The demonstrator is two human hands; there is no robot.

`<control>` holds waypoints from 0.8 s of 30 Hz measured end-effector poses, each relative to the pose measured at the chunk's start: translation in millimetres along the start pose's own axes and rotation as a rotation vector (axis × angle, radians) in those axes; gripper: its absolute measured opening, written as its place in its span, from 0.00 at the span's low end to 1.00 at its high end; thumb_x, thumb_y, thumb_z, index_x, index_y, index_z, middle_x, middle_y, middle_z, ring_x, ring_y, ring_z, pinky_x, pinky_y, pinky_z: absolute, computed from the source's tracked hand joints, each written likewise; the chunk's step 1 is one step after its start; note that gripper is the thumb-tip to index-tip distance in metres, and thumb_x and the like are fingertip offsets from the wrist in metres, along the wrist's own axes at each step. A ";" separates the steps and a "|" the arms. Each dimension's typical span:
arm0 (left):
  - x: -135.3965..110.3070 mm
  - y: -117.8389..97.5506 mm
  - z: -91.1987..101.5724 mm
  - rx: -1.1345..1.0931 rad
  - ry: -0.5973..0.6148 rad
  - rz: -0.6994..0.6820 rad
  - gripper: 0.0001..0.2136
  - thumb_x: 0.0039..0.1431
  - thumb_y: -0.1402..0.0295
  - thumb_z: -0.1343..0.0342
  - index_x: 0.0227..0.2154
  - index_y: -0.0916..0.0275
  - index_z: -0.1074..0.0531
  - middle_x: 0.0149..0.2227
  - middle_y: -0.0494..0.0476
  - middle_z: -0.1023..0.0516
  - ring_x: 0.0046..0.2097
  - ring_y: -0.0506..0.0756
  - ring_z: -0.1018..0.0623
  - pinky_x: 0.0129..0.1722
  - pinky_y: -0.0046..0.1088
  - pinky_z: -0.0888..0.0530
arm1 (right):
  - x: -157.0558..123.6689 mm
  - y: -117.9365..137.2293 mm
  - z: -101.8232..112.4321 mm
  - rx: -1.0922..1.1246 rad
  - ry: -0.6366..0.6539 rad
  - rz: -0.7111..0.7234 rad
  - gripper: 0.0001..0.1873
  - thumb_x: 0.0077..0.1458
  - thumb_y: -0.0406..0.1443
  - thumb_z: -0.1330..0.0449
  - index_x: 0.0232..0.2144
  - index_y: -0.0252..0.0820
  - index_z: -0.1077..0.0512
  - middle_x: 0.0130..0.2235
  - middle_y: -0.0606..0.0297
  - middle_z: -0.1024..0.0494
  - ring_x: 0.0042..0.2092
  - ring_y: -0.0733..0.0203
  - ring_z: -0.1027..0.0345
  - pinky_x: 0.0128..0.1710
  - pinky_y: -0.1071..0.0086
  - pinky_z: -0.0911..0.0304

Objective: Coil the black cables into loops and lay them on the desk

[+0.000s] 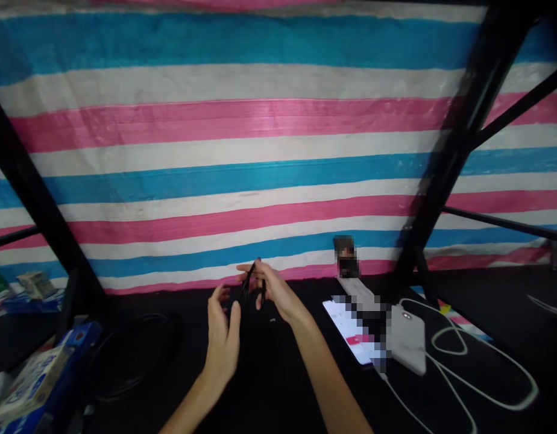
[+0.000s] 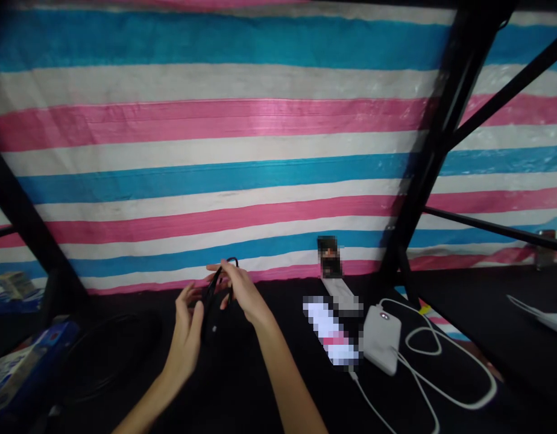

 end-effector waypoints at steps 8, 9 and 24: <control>46.3 -52.7 -0.1 -0.198 0.039 -0.076 0.20 0.61 0.54 0.59 0.52 0.55 0.39 0.56 0.57 0.36 0.58 0.55 0.37 0.60 0.41 0.43 | -5.4 9.7 -7.2 -0.075 -0.072 0.080 0.13 0.46 0.44 0.37 0.30 0.40 0.27 0.25 0.70 0.33 0.19 0.74 0.52 0.16 0.76 0.63; 46.9 -55.3 -5.2 -0.210 0.059 -0.078 0.20 0.61 0.54 0.60 0.51 0.55 0.38 0.55 0.57 0.35 0.58 0.55 0.37 0.60 0.41 0.43 | -5.5 12.6 -6.2 -0.065 -0.104 0.123 0.13 0.46 0.44 0.37 0.30 0.40 0.27 0.25 0.69 0.32 0.20 0.74 0.50 0.16 0.76 0.61; 57.3 -93.0 22.5 0.230 0.088 -0.529 0.15 0.59 0.64 0.50 0.49 0.50 0.33 0.44 0.54 0.28 0.39 0.52 0.27 0.41 0.30 0.32 | -51.2 73.2 7.8 -0.426 -0.295 0.684 0.11 0.57 0.36 0.44 0.36 0.43 0.22 0.26 0.65 0.24 0.27 0.65 0.33 0.27 0.70 0.43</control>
Point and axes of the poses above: each hand's wrist, its own x-axis towards the middle knuckle, its own z-axis out of the back of the hand, y = z × x, the point moved 8 cm from there along x, towards the middle knuckle
